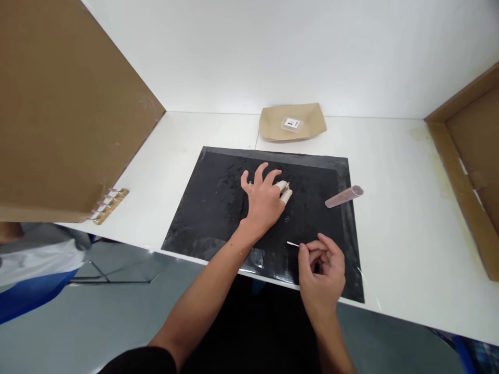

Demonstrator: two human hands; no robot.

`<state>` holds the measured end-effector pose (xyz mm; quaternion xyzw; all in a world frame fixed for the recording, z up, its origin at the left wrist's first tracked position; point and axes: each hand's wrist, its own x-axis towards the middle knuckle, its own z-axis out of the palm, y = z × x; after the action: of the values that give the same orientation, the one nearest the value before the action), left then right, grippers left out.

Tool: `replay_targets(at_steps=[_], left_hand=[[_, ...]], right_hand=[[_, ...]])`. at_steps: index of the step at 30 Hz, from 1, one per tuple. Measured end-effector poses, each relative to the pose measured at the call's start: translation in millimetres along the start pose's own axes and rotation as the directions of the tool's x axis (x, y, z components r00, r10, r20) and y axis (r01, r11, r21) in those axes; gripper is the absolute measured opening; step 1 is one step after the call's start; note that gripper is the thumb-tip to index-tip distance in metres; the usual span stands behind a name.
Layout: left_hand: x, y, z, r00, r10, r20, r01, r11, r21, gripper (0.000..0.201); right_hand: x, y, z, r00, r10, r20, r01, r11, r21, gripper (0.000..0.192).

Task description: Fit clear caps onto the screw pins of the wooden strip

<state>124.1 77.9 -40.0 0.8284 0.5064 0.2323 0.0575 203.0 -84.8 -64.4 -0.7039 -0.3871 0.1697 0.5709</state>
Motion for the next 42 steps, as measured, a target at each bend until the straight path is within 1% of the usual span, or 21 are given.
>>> replay_targets(at_steps=[3, 5, 8, 10, 12, 20, 25, 28, 31, 33, 34, 37, 39, 40, 42], left_hand=[[-1, 0, -0.7, 1.0, -0.018, -0.006, 0.018, 1.0, -0.014, 0.014], [0, 0, -1.8, 1.0, -0.024, 0.002, 0.024, 1.0, -0.013, 0.024], [3, -2, -4.4, 0.997, 0.027, 0.077, -0.029, 0.999, 0.018, 0.034], [5, -3, -6.0, 0.99, 0.059, 0.127, -0.065, 0.997, 0.042, 0.032], [7, -3, -7.3, 0.987, 0.07, 0.147, -0.079, 0.995, 0.058, 0.03], [12, -5, -7.8, 0.987, 0.068, 0.147, -0.076, 0.996, 0.049, 0.025], [13, -5, -6.0, 0.986, 0.068, 0.154, -0.075, 0.996, 0.046, 0.023], [14, -3, -8.3, 0.985, 0.069, 0.16, -0.079, 0.995, 0.056, 0.037], [13, -8, -19.7, 0.975, 0.119, 0.19, -0.131, 0.99, 0.052, 0.057], [9, -20, -32.2, 0.964, 0.165, 0.211, -0.177, 0.983, 0.041, 0.067], [6, -30, -38.8, 0.964, 0.166, 0.206, -0.177, 0.984, 0.037, 0.072], [-2, -69, -54.1, 0.957, 0.146, 0.251, -0.153, 0.988, 0.008, 0.082], [-5, -96, -57.9, 0.952, 0.104, 0.289, -0.103, 0.994, -0.02, 0.081], [-4, -109, -57.7, 0.953, 0.076, 0.292, -0.069, 0.997, -0.035, 0.076], [2, -127, -53.8, 0.964, 0.035, 0.262, -0.019, 0.998, -0.063, 0.06]], right_hand=[[-1, 1, -1, 1.0, -0.008, 0.005, 0.008, 1.0, 0.009, 0.034], [-1, 1, -1, 1.0, -0.009, 0.012, 0.009, 1.0, 0.013, 0.035], [-2, 2, -1, 1.0, -0.006, 0.016, 0.005, 1.0, 0.009, 0.036], [-2, 3, -1, 1.0, -0.006, 0.019, 0.006, 1.0, 0.005, 0.037], [-2, 4, -2, 1.0, -0.012, 0.018, 0.012, 1.0, 0.008, 0.037], [-2, 2, -3, 0.999, -0.023, 0.023, 0.022, 1.0, 0.016, 0.036], [-2, 1, -2, 1.0, 0.003, 0.03, -0.004, 1.0, 0.028, 0.033], [-2, 2, -3, 0.999, 0.012, 0.03, -0.013, 0.999, 0.034, 0.034], [-1, 3, -3, 1.0, 0.006, 0.026, -0.007, 0.999, 0.036, 0.034], [-1, 2, -3, 1.0, -0.003, 0.031, 0.002, 0.999, 0.034, 0.034], [-1, 2, -3, 0.999, -0.006, 0.035, 0.004, 0.999, 0.033, 0.034], [-1, 1, -4, 0.998, 0.022, 0.067, -0.024, 0.999, 0.034, 0.034], [2, 0, -7, 0.992, 0.057, 0.111, -0.062, 0.997, 0.045, 0.035], [5, -1, -9, 0.986, 0.074, 0.148, -0.081, 0.996, 0.046, 0.036], [16, -3, -14, 0.967, 0.093, 0.237, -0.099, 0.995, 0.015, 0.041]])
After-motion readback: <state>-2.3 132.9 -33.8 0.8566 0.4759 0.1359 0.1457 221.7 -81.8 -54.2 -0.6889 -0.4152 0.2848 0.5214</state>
